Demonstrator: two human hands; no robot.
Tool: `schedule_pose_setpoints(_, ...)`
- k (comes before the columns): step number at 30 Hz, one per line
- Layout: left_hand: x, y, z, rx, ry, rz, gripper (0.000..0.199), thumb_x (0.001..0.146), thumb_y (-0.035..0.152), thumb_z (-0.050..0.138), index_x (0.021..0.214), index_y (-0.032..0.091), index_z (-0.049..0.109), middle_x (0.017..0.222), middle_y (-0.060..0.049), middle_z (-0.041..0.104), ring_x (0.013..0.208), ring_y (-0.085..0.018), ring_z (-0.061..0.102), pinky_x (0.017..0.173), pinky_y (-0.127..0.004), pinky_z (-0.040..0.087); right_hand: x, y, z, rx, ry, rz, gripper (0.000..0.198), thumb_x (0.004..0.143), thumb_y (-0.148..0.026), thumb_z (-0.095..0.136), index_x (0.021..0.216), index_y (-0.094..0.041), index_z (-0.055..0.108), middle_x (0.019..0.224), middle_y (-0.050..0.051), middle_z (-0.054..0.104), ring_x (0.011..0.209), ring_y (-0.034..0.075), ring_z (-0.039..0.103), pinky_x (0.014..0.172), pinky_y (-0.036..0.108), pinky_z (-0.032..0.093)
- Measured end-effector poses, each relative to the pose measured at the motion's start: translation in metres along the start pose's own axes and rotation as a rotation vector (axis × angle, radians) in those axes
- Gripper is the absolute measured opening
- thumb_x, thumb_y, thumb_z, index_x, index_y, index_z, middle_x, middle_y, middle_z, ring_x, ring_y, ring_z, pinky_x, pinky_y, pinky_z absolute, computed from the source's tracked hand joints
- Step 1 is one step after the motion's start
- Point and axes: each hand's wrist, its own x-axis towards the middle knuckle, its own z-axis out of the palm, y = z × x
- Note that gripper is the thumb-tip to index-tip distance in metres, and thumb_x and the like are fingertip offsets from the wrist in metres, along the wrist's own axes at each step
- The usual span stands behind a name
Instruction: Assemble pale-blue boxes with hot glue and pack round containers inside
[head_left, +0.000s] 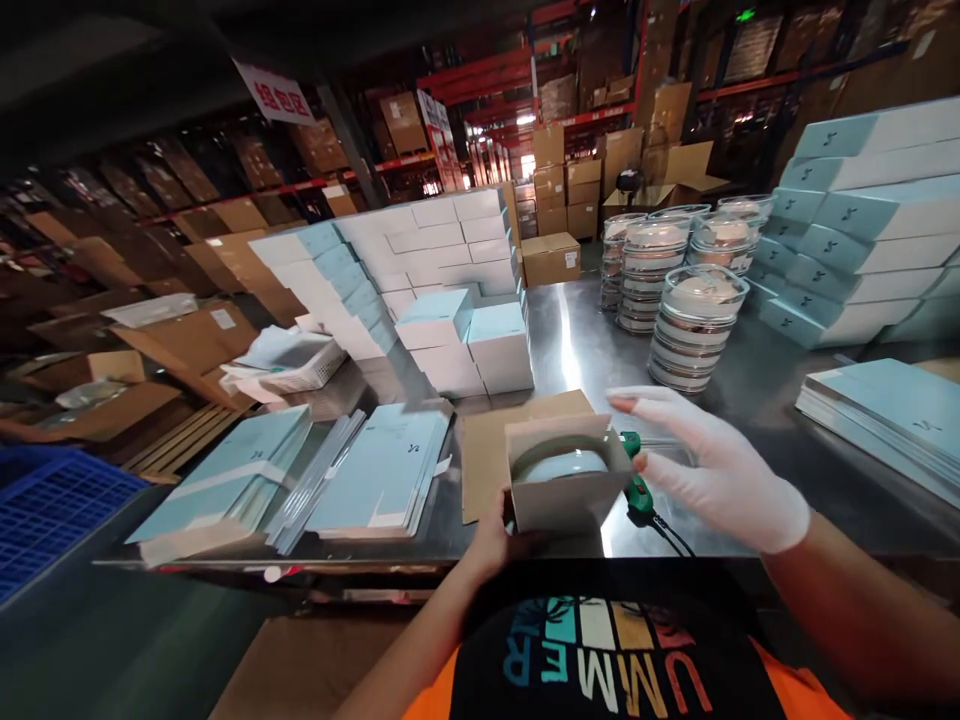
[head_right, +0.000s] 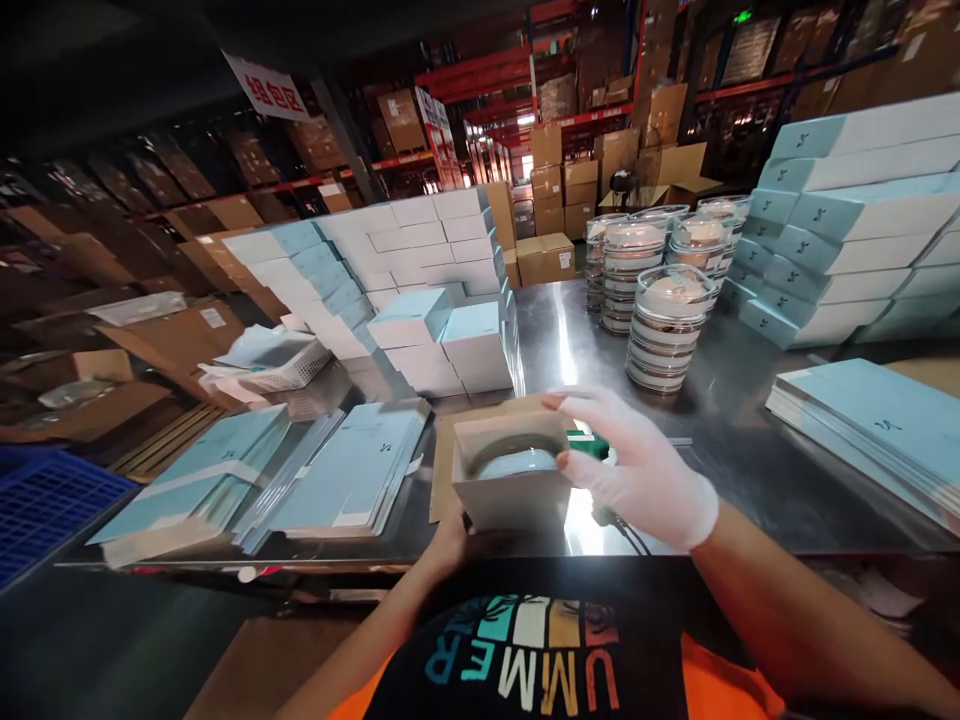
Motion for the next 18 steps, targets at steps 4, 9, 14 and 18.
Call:
schedule_pose_setpoints(4,-0.003,0.003,-0.006,-0.056,-0.031,0.019,0.092,0.064,0.048,0.101,0.14,0.017,0.06,0.13,-0.022,0.073,0.124,-0.04,0.071,0.109,-0.058,0.056,-0.039,0.038,0.032,0.064,0.065,0.221,0.066,0.101,-0.054,0.074,0.159,-0.027,0.057,0.159,0.014,0.063,0.145,0.033,0.063,0.121,0.051,0.055)
schedule_pose_setpoints(9,-0.002,0.026,-0.013,0.049,0.206,0.342,0.082,0.075,0.069,0.09,0.138,0.02,0.069,0.14,-0.022,0.068,0.138,-0.042,0.062,0.116,-0.058,0.052,-0.064,0.056,0.094,0.231,0.123,0.198,0.054,0.105,-0.052,0.066,0.153,-0.026,0.063,0.165,0.017,0.055,0.157,0.033,0.05,0.128,0.055,0.046)
schedule_pose_setpoints(14,0.006,0.05,-0.005,0.105,0.221,0.523,0.058,0.09,0.077,0.071,0.103,0.022,0.081,0.105,-0.014,0.076,0.118,-0.035,0.069,0.113,-0.054,0.052,-0.049,0.049,0.13,0.403,0.167,0.347,0.051,0.102,-0.063,0.064,0.131,-0.022,0.074,0.135,0.015,0.075,0.132,0.033,0.07,0.115,0.05,0.058)
schedule_pose_setpoints(18,0.009,0.037,0.0,0.014,0.41,0.546,0.071,0.087,0.077,0.074,0.133,0.023,0.074,0.135,-0.018,0.07,0.133,-0.036,0.065,0.114,-0.051,0.053,-0.036,0.053,0.144,0.284,0.393,0.441,0.046,0.094,-0.042,0.067,0.136,-0.023,0.064,0.138,0.013,0.072,0.131,0.031,0.069,0.119,0.052,0.054)
